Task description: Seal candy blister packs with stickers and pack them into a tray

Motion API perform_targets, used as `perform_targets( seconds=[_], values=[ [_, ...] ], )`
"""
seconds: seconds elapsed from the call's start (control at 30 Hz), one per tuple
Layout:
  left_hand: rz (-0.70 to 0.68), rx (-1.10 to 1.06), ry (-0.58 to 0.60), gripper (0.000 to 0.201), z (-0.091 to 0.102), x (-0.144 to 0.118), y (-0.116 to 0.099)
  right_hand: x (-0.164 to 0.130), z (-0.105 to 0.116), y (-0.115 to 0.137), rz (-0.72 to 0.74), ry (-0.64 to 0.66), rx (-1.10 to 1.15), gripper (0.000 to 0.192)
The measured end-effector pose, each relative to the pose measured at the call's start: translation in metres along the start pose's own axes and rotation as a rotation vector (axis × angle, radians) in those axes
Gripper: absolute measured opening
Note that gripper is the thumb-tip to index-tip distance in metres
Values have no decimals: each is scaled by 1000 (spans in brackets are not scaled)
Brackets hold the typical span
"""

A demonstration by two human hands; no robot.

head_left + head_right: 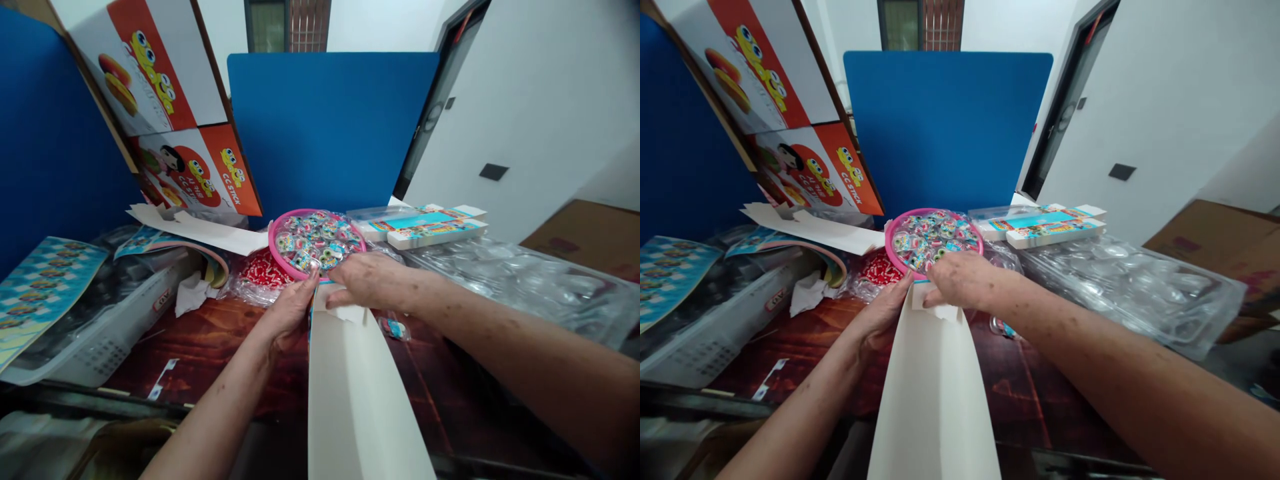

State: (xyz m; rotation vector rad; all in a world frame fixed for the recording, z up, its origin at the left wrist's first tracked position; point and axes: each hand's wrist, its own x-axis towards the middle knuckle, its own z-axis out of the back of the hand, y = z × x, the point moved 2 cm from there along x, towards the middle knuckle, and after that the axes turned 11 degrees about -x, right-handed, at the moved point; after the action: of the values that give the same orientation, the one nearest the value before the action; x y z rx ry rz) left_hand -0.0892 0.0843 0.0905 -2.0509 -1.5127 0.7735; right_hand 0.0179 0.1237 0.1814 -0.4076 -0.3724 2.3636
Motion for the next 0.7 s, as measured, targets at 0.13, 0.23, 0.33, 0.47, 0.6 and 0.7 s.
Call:
perform_targets(
  seconds=[0.13,0.23,0.33,0.47,0.6,0.7],
  values=[
    [-9,15,-29,54,4,-1,-5,3,1,-11,74,-2,166,36],
    [-39,14,-23,53,3,-3,-10,-1,-6,-13,180,108,406,31],
    [4,-24,-48,54,3,-4,-12,-11,-12,-1,59,-77,471,38],
    [40,-72,-69,53,6,-4,-12,-26,-20,11,46,-267,466,57],
    [-45,6,-42,50,7,-3,-10,-23,-26,-2,-12,-122,428,49],
    [-79,86,-18,51,2,-3,-10,-13,-19,-6,-90,-98,179,31]
  ],
)
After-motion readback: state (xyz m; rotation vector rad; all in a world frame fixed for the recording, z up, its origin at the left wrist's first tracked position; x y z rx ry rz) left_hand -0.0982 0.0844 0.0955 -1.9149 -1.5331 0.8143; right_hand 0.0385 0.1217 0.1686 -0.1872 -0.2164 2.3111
